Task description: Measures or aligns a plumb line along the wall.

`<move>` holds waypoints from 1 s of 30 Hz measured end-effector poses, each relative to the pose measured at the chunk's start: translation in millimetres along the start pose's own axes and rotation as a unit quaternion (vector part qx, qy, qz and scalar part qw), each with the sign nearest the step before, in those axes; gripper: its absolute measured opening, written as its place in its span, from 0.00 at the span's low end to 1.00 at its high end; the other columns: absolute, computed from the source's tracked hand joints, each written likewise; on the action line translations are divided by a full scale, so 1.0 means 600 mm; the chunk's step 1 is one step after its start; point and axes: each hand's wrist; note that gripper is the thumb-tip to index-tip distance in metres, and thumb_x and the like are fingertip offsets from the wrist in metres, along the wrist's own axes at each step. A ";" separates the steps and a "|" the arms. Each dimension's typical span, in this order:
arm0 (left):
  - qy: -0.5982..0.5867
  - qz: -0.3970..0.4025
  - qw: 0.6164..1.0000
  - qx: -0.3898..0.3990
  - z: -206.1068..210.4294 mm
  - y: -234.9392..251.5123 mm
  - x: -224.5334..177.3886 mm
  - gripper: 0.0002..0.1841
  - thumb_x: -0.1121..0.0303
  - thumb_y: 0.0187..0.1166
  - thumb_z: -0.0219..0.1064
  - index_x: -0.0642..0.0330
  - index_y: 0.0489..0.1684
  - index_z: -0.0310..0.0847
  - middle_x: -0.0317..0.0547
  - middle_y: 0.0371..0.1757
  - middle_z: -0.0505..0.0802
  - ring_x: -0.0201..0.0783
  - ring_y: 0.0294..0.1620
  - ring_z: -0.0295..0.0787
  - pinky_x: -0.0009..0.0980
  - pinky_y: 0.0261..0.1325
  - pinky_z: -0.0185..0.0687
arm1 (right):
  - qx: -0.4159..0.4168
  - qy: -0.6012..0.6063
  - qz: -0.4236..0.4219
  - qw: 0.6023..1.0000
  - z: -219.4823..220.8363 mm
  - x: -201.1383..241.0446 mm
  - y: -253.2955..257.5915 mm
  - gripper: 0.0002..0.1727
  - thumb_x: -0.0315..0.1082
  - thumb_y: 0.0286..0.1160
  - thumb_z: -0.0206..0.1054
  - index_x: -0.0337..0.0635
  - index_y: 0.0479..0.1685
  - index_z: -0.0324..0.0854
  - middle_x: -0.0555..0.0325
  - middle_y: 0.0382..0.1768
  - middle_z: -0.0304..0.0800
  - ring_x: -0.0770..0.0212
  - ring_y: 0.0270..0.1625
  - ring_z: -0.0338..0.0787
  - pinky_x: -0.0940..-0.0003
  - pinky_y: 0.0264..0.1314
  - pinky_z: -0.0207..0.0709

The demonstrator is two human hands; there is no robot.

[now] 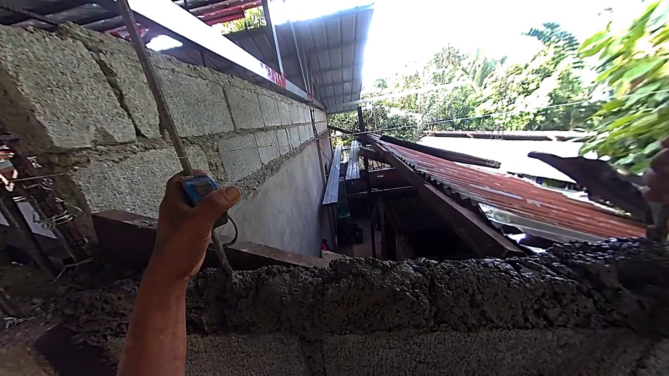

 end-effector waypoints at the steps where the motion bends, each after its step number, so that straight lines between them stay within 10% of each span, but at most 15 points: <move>1: 0.000 0.000 1.000 -0.001 0.000 0.000 0.000 0.38 0.52 0.61 0.83 0.45 0.73 0.67 0.34 0.48 0.86 0.29 0.39 0.87 0.27 0.43 0.87 | -0.001 -0.001 -0.001 1.000 0.000 0.000 0.000 0.21 0.61 0.93 0.44 0.61 0.46 0.77 0.76 0.21 0.67 0.77 0.17 0.67 0.77 0.20 0.67; 30: -0.009 0.009 1.000 0.001 0.000 0.001 0.003 0.39 0.51 0.60 0.83 0.46 0.72 0.67 0.35 0.47 0.87 0.29 0.38 0.88 0.28 0.42 0.88 | 0.001 0.003 -0.002 1.000 -0.002 -0.004 0.003 0.21 0.61 0.93 0.44 0.62 0.46 0.77 0.76 0.20 0.65 0.77 0.15 0.64 0.78 0.18 0.65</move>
Point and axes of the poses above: each hand's wrist, its own y-axis towards the middle knuckle, its own z-axis out of the palm, x = y × z
